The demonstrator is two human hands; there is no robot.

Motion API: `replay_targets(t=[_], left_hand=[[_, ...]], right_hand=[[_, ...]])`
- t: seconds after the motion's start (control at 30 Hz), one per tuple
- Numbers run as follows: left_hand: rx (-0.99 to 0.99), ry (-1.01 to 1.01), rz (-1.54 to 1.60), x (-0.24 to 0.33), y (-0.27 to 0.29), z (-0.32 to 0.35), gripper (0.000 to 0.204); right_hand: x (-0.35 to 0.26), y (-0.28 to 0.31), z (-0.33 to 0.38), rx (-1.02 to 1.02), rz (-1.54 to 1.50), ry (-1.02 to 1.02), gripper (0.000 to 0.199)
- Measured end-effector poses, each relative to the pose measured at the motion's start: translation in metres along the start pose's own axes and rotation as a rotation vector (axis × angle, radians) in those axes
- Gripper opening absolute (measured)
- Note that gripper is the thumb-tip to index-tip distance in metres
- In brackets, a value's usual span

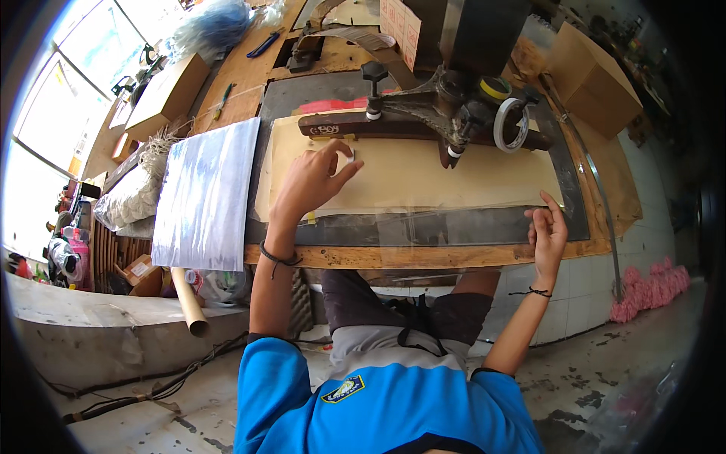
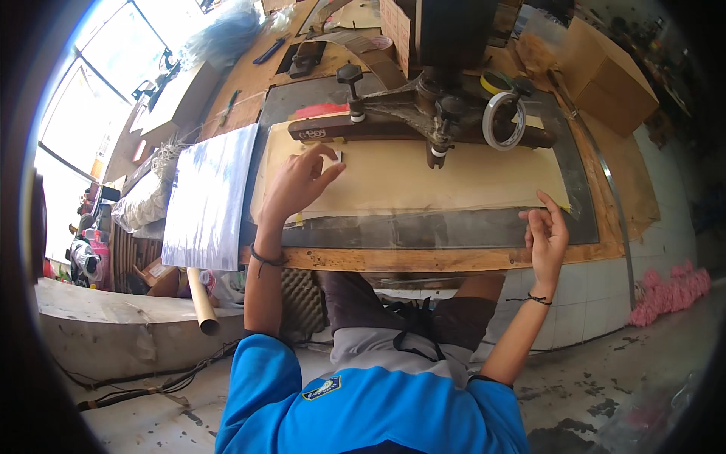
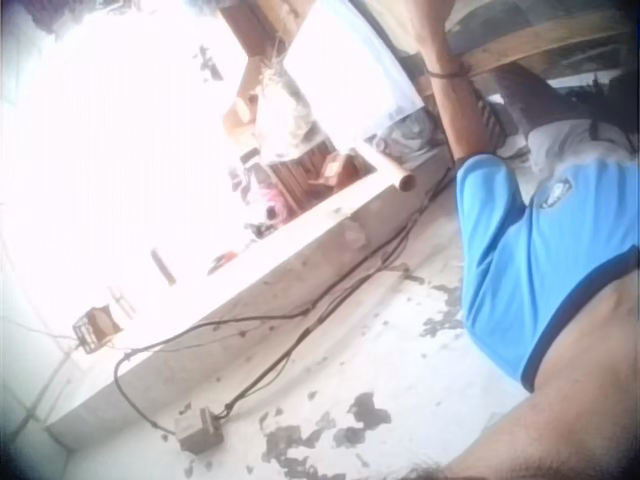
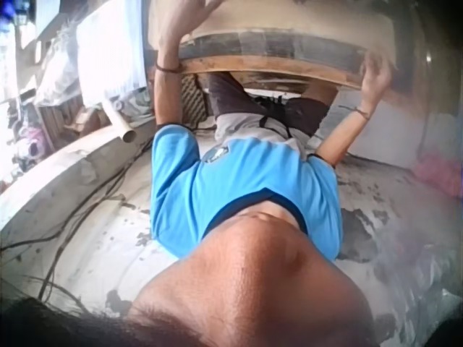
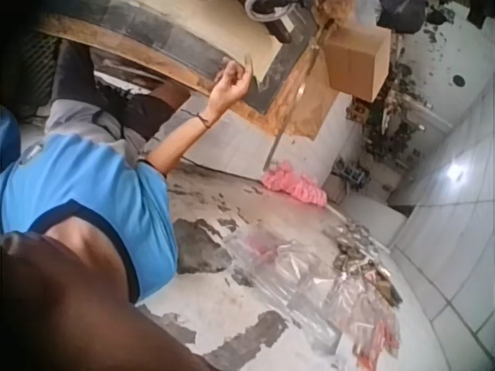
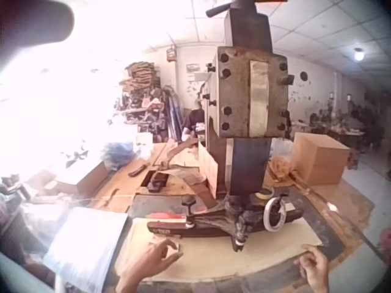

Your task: The person places a thin plastic sheet onto a work surface and uses a heat sealing machine to press down and seal sections of the plastic, repeating the process with another plastic item.

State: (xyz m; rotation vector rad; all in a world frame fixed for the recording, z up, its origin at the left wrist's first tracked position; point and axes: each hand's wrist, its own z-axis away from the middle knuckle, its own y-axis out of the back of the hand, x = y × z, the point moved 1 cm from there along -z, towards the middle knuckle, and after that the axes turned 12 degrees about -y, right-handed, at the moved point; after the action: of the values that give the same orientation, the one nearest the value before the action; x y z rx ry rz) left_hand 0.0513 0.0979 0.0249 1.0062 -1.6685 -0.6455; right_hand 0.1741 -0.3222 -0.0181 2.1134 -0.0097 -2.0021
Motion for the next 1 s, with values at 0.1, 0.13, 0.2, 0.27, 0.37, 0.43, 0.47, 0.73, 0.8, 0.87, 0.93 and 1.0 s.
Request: replay_targets(t=[0.1, 0.13, 0.2, 0.27, 0.37, 0.43, 0.47, 0.73, 0.8, 0.87, 0.93, 1.0], left_hand=[[-0.17, -0.01, 0.128, 0.009, 0.004, 0.0, 0.031], [-0.229, -0.034, 0.229, 0.008, 0.0, 0.002, 0.03], [-0.255, -0.123, 0.311, 0.012, -0.009, 0.006, 0.033], [-0.186, -0.251, 0.277, 0.027, -0.025, 0.013, 0.04], [-0.109, -0.088, 0.219, 0.055, -0.033, 0.023, 0.037], [0.013, -0.039, 0.307, 0.064, -0.044, 0.032, 0.028], [0.062, 0.029, 0.404, 0.068, -0.049, 0.034, 0.027], [0.371, 0.253, 1.009, 0.093, -0.07, 0.054, 0.021], [0.404, 0.262, 1.003, 0.094, -0.071, 0.052, 0.023], [0.428, 0.265, 1.014, 0.09, -0.074, 0.052, 0.024], [0.449, 0.262, 1.006, 0.089, -0.076, 0.05, 0.025], [0.469, 0.262, 0.974, 0.09, -0.077, 0.048, 0.025]], right_hand=[[0.006, 0.003, -0.001, 0.01, -0.089, 0.021, 0.047], [0.008, 0.003, -0.002, 0.013, -0.12, 0.038, 0.048], [0.013, 0.004, -0.004, 0.014, -0.181, 0.06, 0.049], [0.017, 0.005, -0.006, 0.009, -0.24, 0.067, 0.05], [0.017, 0.005, -0.005, 0.026, -0.244, 0.064, 0.048], [0.017, 0.006, -0.005, 0.029, -0.241, 0.064, 0.048], [0.017, 0.006, -0.006, 0.026, -0.241, 0.063, 0.048], [0.011, 0.008, -0.006, -0.002, -0.172, 0.016, 0.048], [0.012, 0.01, -0.007, -0.018, -0.151, 0.028, 0.048], [0.012, 0.008, -0.005, -0.031, -0.147, 0.026, 0.047], [0.013, 0.01, -0.006, -0.034, -0.137, 0.034, 0.047], [0.014, 0.01, -0.006, -0.037, -0.14, 0.029, 0.047]])
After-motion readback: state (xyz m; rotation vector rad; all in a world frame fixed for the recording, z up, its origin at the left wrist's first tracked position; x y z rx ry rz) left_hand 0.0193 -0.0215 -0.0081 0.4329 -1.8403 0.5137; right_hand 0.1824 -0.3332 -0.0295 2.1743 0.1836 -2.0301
